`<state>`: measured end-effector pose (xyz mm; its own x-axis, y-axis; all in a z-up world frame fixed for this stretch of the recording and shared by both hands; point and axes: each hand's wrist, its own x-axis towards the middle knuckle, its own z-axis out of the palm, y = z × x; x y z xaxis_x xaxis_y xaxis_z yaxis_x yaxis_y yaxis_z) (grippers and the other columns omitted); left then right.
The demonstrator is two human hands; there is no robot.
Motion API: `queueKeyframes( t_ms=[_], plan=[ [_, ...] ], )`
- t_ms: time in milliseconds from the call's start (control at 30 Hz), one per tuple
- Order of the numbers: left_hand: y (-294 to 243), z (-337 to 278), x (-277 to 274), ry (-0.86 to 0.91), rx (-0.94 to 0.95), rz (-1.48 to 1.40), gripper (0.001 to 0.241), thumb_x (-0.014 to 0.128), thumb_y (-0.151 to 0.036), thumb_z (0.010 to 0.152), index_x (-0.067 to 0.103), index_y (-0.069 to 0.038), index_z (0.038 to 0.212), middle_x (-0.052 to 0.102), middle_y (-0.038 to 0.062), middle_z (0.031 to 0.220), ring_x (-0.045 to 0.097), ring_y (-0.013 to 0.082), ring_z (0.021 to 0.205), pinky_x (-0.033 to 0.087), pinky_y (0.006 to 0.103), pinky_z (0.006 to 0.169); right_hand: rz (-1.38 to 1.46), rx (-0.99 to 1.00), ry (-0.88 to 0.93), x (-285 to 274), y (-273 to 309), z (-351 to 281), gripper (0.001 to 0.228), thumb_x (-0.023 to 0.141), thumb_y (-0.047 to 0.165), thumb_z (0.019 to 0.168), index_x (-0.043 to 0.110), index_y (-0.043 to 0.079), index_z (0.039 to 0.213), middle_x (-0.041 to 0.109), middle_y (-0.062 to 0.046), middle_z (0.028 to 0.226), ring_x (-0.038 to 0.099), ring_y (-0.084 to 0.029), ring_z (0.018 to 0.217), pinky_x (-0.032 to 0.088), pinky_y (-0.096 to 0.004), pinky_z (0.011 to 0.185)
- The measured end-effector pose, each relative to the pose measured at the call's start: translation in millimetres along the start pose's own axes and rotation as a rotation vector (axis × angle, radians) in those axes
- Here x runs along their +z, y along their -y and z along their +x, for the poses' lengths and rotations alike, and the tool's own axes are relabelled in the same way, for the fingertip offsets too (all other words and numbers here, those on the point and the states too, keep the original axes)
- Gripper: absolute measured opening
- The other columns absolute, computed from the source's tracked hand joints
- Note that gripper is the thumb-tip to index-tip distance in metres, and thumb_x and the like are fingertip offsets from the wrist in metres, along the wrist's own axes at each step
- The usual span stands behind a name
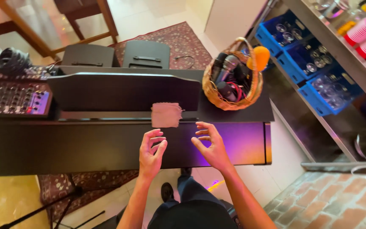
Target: Cleaning several handheld microphones by wiping them with a small cloth and then placing them into a storage basket.
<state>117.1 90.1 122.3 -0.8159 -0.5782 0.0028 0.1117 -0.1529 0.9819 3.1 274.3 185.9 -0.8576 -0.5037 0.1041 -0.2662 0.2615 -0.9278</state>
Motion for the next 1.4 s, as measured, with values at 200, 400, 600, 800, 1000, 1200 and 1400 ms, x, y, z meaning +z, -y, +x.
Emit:
queueKeyframes(
  t_ms=[200,400,600,800,1000,1200,1400],
  plan=[
    [1.4,23.3,-10.8,-0.056,-0.009,0.059,0.035,0.070,-0.009,0.093,0.059,-0.007,0.126,0.065,0.007,0.117,0.065,0.0154,0.106,0.056,0.0309,0.089,-0.009,0.012,0.055,13.5,-12.6,38.5,0.048,0.074,0.010,0.088,0.059,0.008,0.133,0.064,-0.009,0.122,0.068,-0.017,0.106,0.059,-0.032,0.088],
    [21.1,55.9,-11.8,-0.114,-0.098,0.170,0.033,0.070,-0.012,0.091,0.062,-0.009,0.123,0.069,0.005,0.109,0.068,0.0141,0.098,0.058,0.0301,0.085,-0.019,0.040,0.119,29.5,-45.0,84.5,0.047,0.075,0.011,0.088,0.060,0.010,0.132,0.064,-0.009,0.120,0.068,-0.018,0.104,0.059,-0.033,0.087],
    [50.9,83.2,-11.3,-0.054,0.092,0.826,0.032,0.076,-0.019,0.088,0.066,-0.011,0.117,0.068,0.012,0.117,0.064,0.0327,0.114,0.055,0.0428,0.094,-0.066,0.050,0.220,56.3,-98.3,115.9,0.040,0.073,0.012,0.087,0.063,0.009,0.125,0.064,-0.012,0.119,0.068,-0.022,0.104,0.059,-0.034,0.087],
    [97.5,140.8,-10.1,-0.190,-0.114,0.921,0.073,0.080,-0.028,0.078,0.049,0.001,0.137,0.059,0.023,0.125,0.049,0.0435,0.118,0.041,0.0554,0.093,-0.317,0.066,0.129,96.3,-157.8,133.0,0.046,0.078,0.015,0.079,0.059,0.010,0.121,0.059,-0.018,0.120,0.061,-0.036,0.110,0.051,-0.043,0.095],
    [115.1,153.5,-3.0,-0.120,-0.224,0.901,0.050,0.080,-0.023,0.079,0.060,-0.008,0.123,0.068,0.017,0.114,0.059,0.0407,0.111,0.045,0.0525,0.093,-0.263,0.199,0.080,128.2,-173.4,134.7,0.048,0.078,0.013,0.079,0.054,0.011,0.121,0.064,-0.018,0.116,0.064,-0.034,0.108,0.052,-0.042,0.094],
    [157.7,139.4,-40.7,-0.261,-0.003,0.408,0.029,0.076,-0.005,0.073,0.062,-0.004,0.098,0.066,0.014,0.097,0.066,0.0260,0.087,0.055,0.0359,0.078,0.243,0.292,0.075,145.6,-150.0,135.4,0.066,0.081,0.008,0.073,0.045,0.013,0.128,0.066,-0.012,0.113,0.066,-0.024,0.104,0.055,-0.036,0.090],
    [83.9,107.8,-92.5,-0.134,-0.279,-0.283,0.037,0.075,-0.010,0.086,0.057,-0.008,0.118,0.072,0.007,0.108,0.067,0.0134,0.100,0.055,0.0292,0.087,0.696,0.688,0.466,151.4,-109.7,136.0,0.064,0.080,0.009,0.076,0.056,0.005,0.136,0.069,-0.010,0.123,0.068,-0.022,0.111,0.056,-0.038,0.096]
  ],
)
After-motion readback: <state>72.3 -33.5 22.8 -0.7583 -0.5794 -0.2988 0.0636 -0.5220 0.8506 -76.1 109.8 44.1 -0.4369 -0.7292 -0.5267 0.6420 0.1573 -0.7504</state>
